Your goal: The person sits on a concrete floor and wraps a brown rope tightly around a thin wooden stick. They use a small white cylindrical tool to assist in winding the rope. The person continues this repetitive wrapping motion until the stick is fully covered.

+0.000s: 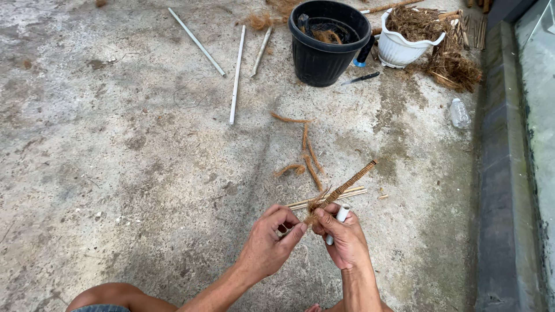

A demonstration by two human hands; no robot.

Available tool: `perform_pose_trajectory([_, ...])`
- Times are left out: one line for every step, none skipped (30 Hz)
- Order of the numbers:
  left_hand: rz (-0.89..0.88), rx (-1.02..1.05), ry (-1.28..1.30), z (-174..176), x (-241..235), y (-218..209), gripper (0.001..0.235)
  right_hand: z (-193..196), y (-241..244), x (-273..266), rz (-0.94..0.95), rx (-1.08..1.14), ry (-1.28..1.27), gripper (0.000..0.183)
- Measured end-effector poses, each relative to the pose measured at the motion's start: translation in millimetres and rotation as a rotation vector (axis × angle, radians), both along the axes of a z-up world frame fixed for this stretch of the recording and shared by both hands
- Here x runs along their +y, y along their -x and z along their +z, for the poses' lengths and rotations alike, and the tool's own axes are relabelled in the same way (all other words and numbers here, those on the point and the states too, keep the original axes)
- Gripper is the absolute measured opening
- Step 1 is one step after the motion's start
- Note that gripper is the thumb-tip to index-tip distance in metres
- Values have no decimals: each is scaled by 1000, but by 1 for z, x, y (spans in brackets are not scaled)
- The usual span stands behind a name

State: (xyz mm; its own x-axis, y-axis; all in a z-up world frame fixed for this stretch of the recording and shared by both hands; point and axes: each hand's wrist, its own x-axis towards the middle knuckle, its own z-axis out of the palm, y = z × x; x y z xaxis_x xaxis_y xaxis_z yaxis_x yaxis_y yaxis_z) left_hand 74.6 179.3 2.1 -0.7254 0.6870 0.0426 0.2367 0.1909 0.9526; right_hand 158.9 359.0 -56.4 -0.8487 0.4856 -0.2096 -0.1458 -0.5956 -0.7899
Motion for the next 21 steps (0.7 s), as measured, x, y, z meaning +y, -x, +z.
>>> perform_pose_trajectory([14,10,-39,-1,1,0,19,0,1,0,8,14,-2,14])
perform_pose_trajectory([28,19,-77,-3,2,0,19,0,1,-1,16,28,-4,15])
perform_pose_trajectory([42,28,-115,-5,3,-1,19,-1,1,-2,24,41,-5,15])
perform_pose_trajectory([35,-39,-91,-7,4,-1,19,0,1,-3,16,23,-10,15])
perform_pose_trajectory([27,-105,-67,-9,5,-1,19,0,1,-4,8,5,-15,14])
perform_pose_trajectory([20,-171,-42,-10,5,-1,19,1,2,-4,0,-12,-20,13])
perform_pose_trajectory([17,-209,-21,-12,6,-1,20,1,2,-5,1,-10,-12,13])
perform_pose_trajectory([13,-247,0,-13,6,0,21,1,2,-5,1,-10,-4,13])
perform_pose_trajectory([9,-285,21,-14,6,0,21,1,2,-5,0,-9,3,13])
perform_pose_trajectory([7,-299,5,-15,7,-1,22,1,2,-6,8,2,2,14])
perform_pose_trajectory([4,-314,-12,-15,7,-1,22,1,2,-6,15,13,0,15])
perform_pose_trajectory([2,-327,-29,-16,8,-1,22,1,2,-6,23,26,-2,15])
perform_pose_trajectory([5,-340,-36,-16,8,-1,22,2,3,-6,17,21,-8,15])
perform_pose_trajectory([7,-354,-43,-16,8,-1,22,2,3,-7,10,14,-15,14])
perform_pose_trajectory([10,-369,-50,-16,8,-2,21,2,2,-8,4,8,-21,13])
perform_pose_trajectory([15,-389,-39,-16,8,-2,20,3,3,-9,0,9,-13,13])
perform_pose_trajectory([21,-410,-28,-15,8,-2,19,4,3,-10,-3,10,-4,13])
perform_pose_trajectory([28,-431,-17,-15,7,-2,18,5,3,-11,-5,11,4,13])
perform_pose_trajectory([33,-407,-12,-15,7,-3,19,5,3,-12,-5,2,-5,13])
perform_pose_trajectory([37,-380,-8,-15,7,-3,19,6,4,-12,-6,-5,-15,14])
perform_pose_trajectory([41,-354,-4,-16,6,-3,19,7,4,-13,-6,-12,-25,14])
